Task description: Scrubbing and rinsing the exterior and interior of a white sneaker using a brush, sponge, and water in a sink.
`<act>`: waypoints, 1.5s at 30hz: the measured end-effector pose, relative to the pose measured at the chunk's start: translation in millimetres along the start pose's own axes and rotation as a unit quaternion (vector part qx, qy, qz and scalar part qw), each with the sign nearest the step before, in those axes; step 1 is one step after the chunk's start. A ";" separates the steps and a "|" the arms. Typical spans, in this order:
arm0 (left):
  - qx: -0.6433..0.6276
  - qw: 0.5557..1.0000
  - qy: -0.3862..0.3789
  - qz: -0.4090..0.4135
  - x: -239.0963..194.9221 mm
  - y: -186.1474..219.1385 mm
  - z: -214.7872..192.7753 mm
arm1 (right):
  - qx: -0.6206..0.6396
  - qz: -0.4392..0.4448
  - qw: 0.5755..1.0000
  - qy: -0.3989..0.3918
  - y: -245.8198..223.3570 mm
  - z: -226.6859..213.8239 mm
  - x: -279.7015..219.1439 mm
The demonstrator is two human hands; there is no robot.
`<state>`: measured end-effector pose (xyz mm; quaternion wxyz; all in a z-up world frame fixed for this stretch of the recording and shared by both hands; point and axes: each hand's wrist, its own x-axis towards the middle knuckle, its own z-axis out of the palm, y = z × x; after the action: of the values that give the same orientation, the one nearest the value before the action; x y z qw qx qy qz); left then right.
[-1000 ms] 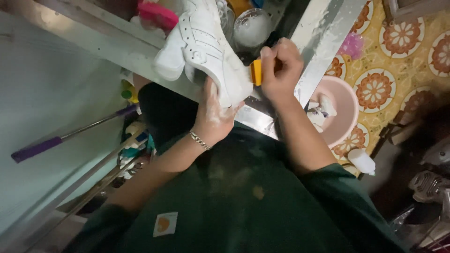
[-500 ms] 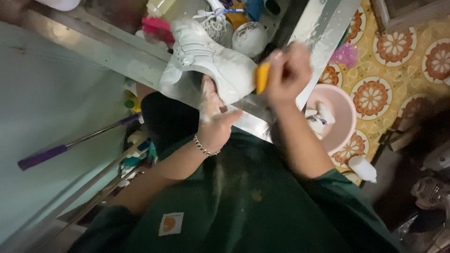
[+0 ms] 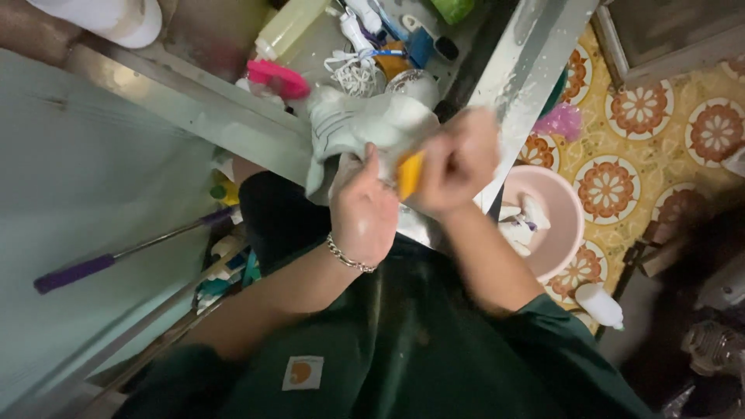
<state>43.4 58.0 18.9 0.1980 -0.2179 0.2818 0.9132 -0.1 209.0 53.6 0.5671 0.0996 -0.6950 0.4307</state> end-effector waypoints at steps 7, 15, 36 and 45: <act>-0.053 0.998 -0.004 -0.042 2.9 2.4 17.6 | 0.143 -0.075 0.987 0.003 5.0 14.6 26.9; -0.070 0.997 -0.003 -0.024 -37.4 43.1 75.9 | 0.089 -0.030 0.995 0.016 -2.8 10.5 27.3; -0.151 0.978 0.118 -0.078 -30.6 106.0 -10.2 | 0.159 0.150 0.976 -0.013 24.9 73.4 -30.2; -0.263 0.961 -0.009 -0.086 -35.7 105.1 -64.0 | 0.077 0.109 0.979 -0.154 31.3 83.5 -33.9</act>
<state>40.3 -69.1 34.4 0.2145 -0.2778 0.0104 0.9363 -67.0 156.7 10.0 0.3933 0.1320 -0.7454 0.5218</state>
